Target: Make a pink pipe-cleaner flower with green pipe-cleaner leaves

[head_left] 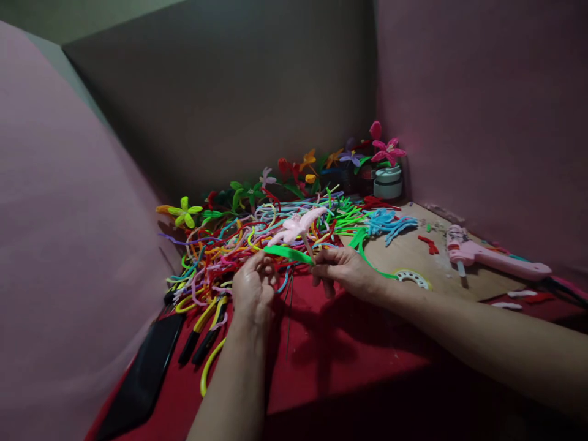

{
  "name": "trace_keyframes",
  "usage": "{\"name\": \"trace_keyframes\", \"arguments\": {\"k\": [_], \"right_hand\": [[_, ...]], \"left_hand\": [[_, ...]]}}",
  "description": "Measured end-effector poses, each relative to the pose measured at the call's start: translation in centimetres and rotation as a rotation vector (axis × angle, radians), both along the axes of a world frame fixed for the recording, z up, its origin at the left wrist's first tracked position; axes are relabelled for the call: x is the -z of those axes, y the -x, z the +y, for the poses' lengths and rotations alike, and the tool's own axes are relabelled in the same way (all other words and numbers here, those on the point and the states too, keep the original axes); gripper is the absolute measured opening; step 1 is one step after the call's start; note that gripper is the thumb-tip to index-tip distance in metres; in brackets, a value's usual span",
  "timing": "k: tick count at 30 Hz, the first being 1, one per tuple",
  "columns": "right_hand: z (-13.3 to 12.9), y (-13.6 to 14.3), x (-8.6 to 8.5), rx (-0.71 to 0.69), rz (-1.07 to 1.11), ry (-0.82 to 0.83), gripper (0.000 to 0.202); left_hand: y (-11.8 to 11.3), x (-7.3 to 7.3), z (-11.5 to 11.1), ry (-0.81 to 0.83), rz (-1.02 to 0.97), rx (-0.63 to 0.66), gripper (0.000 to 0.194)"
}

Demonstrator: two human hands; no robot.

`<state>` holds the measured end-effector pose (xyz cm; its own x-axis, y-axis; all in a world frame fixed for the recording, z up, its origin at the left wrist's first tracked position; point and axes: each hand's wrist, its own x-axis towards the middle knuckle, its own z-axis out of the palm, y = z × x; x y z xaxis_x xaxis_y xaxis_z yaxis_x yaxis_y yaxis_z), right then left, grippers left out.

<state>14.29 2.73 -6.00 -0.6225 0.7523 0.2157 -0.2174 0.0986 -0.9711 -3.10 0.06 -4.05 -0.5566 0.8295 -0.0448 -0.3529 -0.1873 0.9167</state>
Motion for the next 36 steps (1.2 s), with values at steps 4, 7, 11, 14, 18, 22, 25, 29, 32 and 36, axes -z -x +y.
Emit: {"name": "trace_keyframes", "arguments": {"k": [4, 7, 11, 14, 18, 22, 25, 29, 32, 36], "right_hand": [[0.3, 0.0, 0.3, 0.006, 0.023, 0.021, 0.020], [0.4, 0.1, 0.4, -0.013, 0.031, 0.034, 0.021], [0.3, 0.2, 0.5, -0.042, -0.003, 0.023, 0.023], [0.2, 0.3, 0.6, -0.065, 0.002, 0.012, 0.020], [0.1, 0.4, 0.7, -0.060, 0.021, 0.014, 0.018], [0.1, 0.4, 0.6, -0.046, 0.049, 0.011, 0.019], [0.3, 0.2, 0.0, -0.007, 0.068, 0.010, 0.021], [1.0, -0.2, -0.8, 0.128, 0.143, 0.039, 0.027], [1.5, -0.4, -0.8, 0.214, 0.223, 0.093, 0.028], [1.8, -0.1, -0.3, 0.178, 0.341, 0.150, 0.027]], "left_hand": [[-0.2, 0.1, -0.6, -0.207, 0.953, -0.289, 0.031], [-1.0, 0.5, -0.6, -0.236, 1.630, -0.246, 0.036], [-1.8, 1.1, -0.4, -0.054, 1.839, -0.158, 0.024], [-2.0, 1.0, -0.6, 0.097, 1.675, -0.150, 0.026], [-2.0, 0.7, -0.9, 0.199, 1.515, -0.104, 0.028], [-1.1, 0.6, -0.6, 0.174, 1.229, -0.138, 0.026], [-0.6, 0.4, -0.4, 0.127, 0.738, -0.018, 0.024], [-1.2, 0.2, -0.8, 0.060, 0.414, 0.133, 0.032], [-2.6, 0.3, -1.1, 0.090, 0.444, 0.332, 0.034], [-4.6, 0.7, -1.3, 0.096, 0.541, 0.593, 0.026]]}}
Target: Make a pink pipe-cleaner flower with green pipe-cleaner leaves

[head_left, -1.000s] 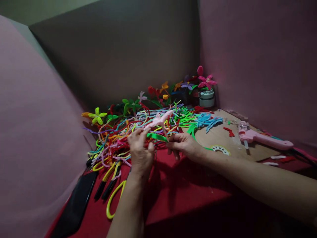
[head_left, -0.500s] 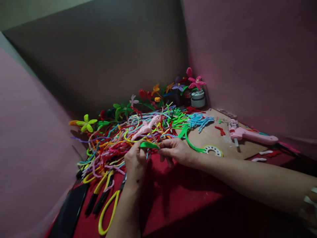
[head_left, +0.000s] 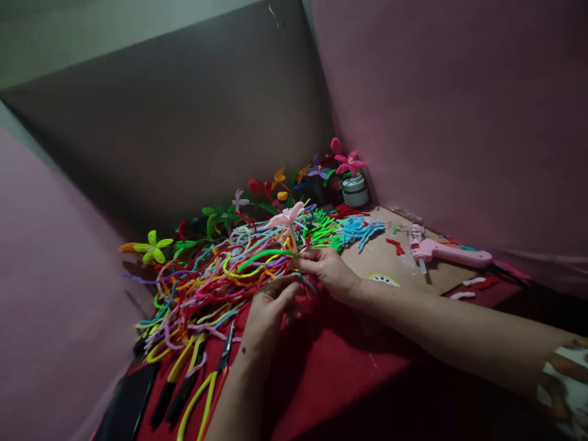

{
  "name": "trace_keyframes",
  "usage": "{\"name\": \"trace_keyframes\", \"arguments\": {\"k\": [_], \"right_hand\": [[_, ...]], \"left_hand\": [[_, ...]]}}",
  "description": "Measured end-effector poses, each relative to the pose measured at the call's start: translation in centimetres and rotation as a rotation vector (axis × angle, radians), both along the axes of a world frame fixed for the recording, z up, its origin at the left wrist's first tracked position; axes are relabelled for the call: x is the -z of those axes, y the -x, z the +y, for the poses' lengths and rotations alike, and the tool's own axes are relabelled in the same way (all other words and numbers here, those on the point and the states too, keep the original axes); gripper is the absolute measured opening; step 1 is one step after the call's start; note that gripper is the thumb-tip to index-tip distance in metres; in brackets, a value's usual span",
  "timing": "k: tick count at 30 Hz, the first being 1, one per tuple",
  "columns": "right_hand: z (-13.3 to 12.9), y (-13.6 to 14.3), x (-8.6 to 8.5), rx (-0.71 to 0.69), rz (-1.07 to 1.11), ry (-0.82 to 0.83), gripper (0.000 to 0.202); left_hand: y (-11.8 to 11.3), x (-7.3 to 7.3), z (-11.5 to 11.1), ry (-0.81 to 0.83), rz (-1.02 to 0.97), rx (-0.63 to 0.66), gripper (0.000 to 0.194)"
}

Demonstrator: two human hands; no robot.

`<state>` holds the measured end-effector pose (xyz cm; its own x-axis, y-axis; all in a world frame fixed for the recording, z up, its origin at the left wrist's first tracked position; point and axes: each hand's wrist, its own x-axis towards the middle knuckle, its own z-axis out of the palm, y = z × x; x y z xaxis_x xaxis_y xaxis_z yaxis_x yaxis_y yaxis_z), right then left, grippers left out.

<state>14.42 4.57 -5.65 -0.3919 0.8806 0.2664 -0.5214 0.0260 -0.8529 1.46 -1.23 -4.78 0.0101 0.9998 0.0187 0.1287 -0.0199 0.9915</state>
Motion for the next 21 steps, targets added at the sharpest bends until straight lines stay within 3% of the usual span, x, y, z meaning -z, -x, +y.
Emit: {"name": "trace_keyframes", "arguments": {"k": [2, 8, 14, 21], "right_hand": [[0.0, 0.2, 0.3, -0.021, -0.004, -0.004, 0.026], [0.0, 0.3, 0.6, -0.002, -0.096, -0.066, 0.023], [0.0, 0.5, 0.9, 0.034, -0.191, -0.026, 0.016], [-0.4, 0.4, 0.8, -0.001, -0.192, -0.094, 0.019]], "left_hand": [[-0.5, 0.3, 0.0, 0.011, 0.018, 0.044, 0.021], [-0.9, 0.6, 0.1, 0.001, 0.082, 0.012, 0.016], [-0.9, 0.9, 0.1, -0.037, 0.029, -0.074, 0.014], [-1.0, 1.2, 0.1, -0.052, 0.145, -0.158, 0.019]]}}
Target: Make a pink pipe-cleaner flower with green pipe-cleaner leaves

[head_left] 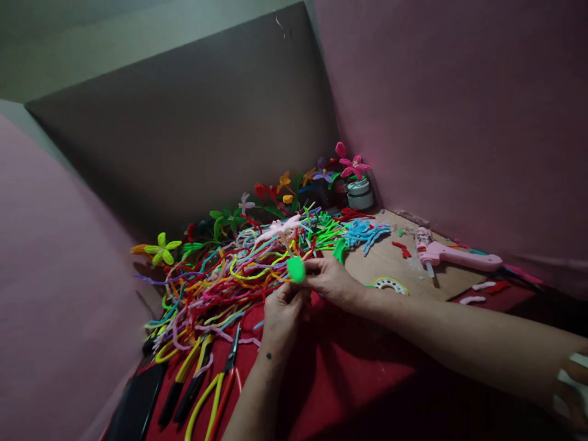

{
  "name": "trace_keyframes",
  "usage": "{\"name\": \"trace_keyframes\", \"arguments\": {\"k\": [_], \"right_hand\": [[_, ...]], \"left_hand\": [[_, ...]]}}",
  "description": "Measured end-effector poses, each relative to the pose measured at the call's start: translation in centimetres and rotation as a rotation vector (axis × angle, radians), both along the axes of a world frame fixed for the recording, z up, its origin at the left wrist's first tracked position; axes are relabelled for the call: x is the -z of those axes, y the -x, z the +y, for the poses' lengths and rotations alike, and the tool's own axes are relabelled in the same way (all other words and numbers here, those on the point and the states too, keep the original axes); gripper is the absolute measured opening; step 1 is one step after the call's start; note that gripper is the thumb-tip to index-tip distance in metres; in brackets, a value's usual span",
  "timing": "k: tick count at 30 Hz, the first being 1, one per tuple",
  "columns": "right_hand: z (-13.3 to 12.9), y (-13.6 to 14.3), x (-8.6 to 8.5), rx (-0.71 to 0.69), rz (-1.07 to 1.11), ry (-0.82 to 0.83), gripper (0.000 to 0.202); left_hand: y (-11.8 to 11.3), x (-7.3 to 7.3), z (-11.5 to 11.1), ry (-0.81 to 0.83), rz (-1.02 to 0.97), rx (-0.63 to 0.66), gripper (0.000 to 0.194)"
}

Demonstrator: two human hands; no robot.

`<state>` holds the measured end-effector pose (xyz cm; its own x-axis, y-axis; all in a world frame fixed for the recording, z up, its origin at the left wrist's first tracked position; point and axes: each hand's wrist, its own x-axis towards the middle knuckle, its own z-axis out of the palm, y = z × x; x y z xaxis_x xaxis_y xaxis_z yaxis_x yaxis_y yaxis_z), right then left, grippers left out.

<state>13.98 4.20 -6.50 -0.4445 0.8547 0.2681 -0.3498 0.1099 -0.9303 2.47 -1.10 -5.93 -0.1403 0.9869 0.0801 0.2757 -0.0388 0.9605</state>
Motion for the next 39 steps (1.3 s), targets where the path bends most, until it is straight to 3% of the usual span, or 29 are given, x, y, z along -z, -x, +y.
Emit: {"name": "trace_keyframes", "arguments": {"k": [10, 12, 14, 16, 19, 22, 26, 29, 33, 36, 39], "right_hand": [[-1.0, -0.7, -0.9, 0.091, -0.128, -0.262, 0.017], [-0.8, -0.5, -0.7, 0.116, -0.151, -0.286, 0.015], [-0.8, -0.3, -0.5, 0.140, -0.184, -0.291, 0.013], [-0.9, -0.2, -0.3, 0.126, -0.220, -0.288, 0.012], [-1.2, -0.1, -0.1, 0.040, -0.258, -0.224, 0.014], [-1.5, -0.2, 0.0, -0.003, -0.269, -0.168, 0.014], [-1.6, -0.3, 0.1, -0.002, -0.309, -0.226, 0.015], [-1.6, -0.2, 0.2, -0.004, -0.310, -0.222, 0.014], [-1.8, -0.2, 0.2, -0.005, -0.324, -0.209, 0.015], [-2.0, -0.2, -0.1, -0.008, -0.308, -0.158, 0.013], [-1.9, -0.2, -0.3, -0.027, -0.286, -0.169, 0.010]], "left_hand": [[0.2, 0.1, 0.3, -0.016, -0.078, 0.016, 0.015], [1.1, -0.5, 0.4, -0.112, -0.114, -0.062, 0.021], [2.1, -1.4, 0.2, -0.298, -0.106, -0.237, 0.032], [2.9, -2.6, -0.5, -0.520, 0.030, -0.408, 0.041], [3.7, -4.7, -1.8, -0.773, 0.476, -0.514, 0.056], [4.1, -6.5, -2.4, -0.898, 0.940, -0.444, 0.052], [4.5, -7.0, -1.5, -0.898, 1.203, -0.273, 0.040], [4.6, -5.8, -0.8, -0.851, 1.198, -0.285, 0.028], [4.2, -4.3, -0.9, -0.840, 1.094, -0.366, 0.026], [4.2, -4.6, -1.6, -0.805, 0.929, -0.309, 0.027], [4.6, -5.9, -2.2, -0.623, 0.629, -0.168, 0.046]]}}
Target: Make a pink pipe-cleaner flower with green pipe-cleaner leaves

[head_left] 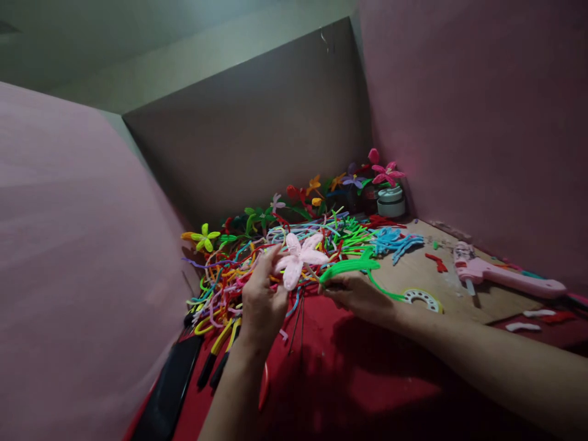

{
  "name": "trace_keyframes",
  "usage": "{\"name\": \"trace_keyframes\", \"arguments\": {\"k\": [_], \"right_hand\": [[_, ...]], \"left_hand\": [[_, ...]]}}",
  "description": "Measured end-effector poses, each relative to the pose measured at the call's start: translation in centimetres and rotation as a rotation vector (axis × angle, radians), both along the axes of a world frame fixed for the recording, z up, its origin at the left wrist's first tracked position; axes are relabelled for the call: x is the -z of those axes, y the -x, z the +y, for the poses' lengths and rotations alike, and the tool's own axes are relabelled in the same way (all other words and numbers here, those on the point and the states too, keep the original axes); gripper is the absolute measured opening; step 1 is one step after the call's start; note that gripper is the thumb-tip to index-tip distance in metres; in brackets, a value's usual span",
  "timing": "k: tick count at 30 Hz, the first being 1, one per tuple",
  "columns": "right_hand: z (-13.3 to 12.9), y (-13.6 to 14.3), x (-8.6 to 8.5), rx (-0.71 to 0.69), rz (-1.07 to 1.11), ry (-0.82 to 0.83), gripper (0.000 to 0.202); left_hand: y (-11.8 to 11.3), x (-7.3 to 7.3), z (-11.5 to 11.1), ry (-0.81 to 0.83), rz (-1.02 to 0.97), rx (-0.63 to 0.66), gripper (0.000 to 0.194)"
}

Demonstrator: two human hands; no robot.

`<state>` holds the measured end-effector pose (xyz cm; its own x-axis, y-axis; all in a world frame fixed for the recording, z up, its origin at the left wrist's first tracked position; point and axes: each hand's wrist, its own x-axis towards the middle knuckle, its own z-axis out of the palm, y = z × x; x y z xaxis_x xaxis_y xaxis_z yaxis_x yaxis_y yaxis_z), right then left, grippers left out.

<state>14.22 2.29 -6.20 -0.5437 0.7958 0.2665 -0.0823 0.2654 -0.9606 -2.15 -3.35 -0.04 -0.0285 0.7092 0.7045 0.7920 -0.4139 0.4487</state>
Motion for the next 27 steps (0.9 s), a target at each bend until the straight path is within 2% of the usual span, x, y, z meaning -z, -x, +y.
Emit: {"name": "trace_keyframes", "arguments": {"k": [2, 4, 9, 12, 14, 16, 22, 25, 27], "right_hand": [[0.1, 0.0, 0.0, -0.023, 0.000, -0.029, 0.008], [0.1, 0.1, 0.1, -0.034, 0.004, -0.037, 0.008], [-0.2, 0.1, 0.0, -0.058, -0.016, -0.079, 0.009], [-0.4, 0.0, -0.2, -0.075, -0.031, -0.093, 0.008], [-0.4, -0.1, -0.2, -0.087, -0.023, -0.088, 0.008], [-0.4, -0.1, -0.2, -0.097, -0.002, -0.078, 0.007], [-0.6, -0.2, -0.6, -0.120, 0.010, -0.093, 0.010], [-0.7, -0.3, -0.8, -0.094, -0.028, -0.093, 0.009], [-0.6, -0.2, -0.7, -0.054, -0.045, -0.071, 0.010]], "left_hand": [[0.5, -0.8, -0.1, 0.118, -0.151, 0.080, 0.057], [1.1, -1.2, 0.1, 0.086, -0.145, 0.070, 0.059], [1.5, -1.4, 1.4, -0.183, 0.241, 0.009, 0.048], [1.2, -1.7, 1.6, -0.217, 0.373, 0.000, 0.040], [1.0, -1.7, 1.6, -0.185, 0.378, 0.010, 0.035], [0.8, -1.5, 1.5, -0.129, 0.305, 0.005, 0.031], [-0.9, -0.7, 0.9, 0.013, -0.078, 0.018, 0.024], [-1.1, -0.6, 1.1, 0.026, -0.294, 0.065, 0.033], [-0.6, -0.5, 1.3, 0.086, -0.516, 0.100, 0.043]]}}
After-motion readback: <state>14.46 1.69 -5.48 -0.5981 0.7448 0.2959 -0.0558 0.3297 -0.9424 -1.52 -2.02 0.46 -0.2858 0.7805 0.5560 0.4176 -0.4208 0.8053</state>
